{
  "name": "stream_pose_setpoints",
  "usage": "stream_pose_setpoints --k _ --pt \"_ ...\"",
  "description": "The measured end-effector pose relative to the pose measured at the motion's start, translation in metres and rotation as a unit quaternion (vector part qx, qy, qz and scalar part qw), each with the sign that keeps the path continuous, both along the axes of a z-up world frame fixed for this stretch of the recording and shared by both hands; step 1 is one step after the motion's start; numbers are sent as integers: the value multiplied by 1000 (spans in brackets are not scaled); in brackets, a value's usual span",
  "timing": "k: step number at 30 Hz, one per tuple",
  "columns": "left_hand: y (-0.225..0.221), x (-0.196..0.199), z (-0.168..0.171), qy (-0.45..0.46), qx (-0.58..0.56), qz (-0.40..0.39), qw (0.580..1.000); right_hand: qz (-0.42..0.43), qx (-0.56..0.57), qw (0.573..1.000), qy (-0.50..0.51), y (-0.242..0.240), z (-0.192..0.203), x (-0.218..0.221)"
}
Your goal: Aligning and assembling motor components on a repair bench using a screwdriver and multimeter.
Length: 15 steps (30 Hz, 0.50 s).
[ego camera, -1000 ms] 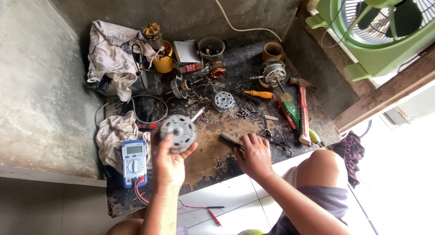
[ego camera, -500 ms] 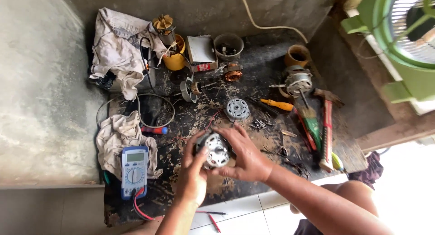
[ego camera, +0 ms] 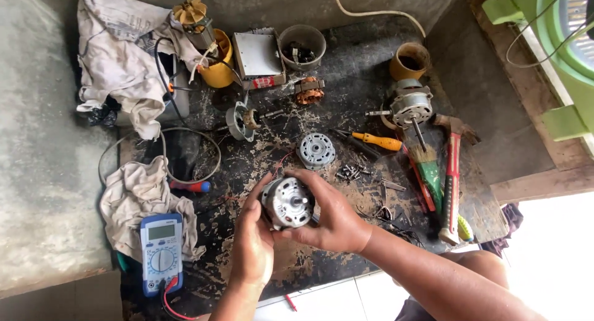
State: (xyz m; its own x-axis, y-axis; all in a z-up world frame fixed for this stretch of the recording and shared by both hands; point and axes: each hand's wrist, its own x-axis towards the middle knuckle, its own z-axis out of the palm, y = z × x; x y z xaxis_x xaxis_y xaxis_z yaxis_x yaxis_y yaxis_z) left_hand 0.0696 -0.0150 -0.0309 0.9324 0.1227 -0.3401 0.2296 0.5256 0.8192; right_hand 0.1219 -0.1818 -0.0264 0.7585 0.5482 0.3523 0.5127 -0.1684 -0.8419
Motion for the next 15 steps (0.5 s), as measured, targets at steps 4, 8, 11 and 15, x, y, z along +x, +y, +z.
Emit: stream_pose_setpoints --k 4,8,11,15 --pt "2 -4 11 -110 152 -38 981 2 65 995 76 -1 0 0" --pt "2 -10 16 -37 228 -28 973 0 65 991 113 -3 -3 -4" --pt "4 -15 16 -15 219 -33 975 12 78 985 155 -2 -2 -6" --pt "6 -19 15 -96 273 -69 955 32 131 971 200 -1 4 -11"
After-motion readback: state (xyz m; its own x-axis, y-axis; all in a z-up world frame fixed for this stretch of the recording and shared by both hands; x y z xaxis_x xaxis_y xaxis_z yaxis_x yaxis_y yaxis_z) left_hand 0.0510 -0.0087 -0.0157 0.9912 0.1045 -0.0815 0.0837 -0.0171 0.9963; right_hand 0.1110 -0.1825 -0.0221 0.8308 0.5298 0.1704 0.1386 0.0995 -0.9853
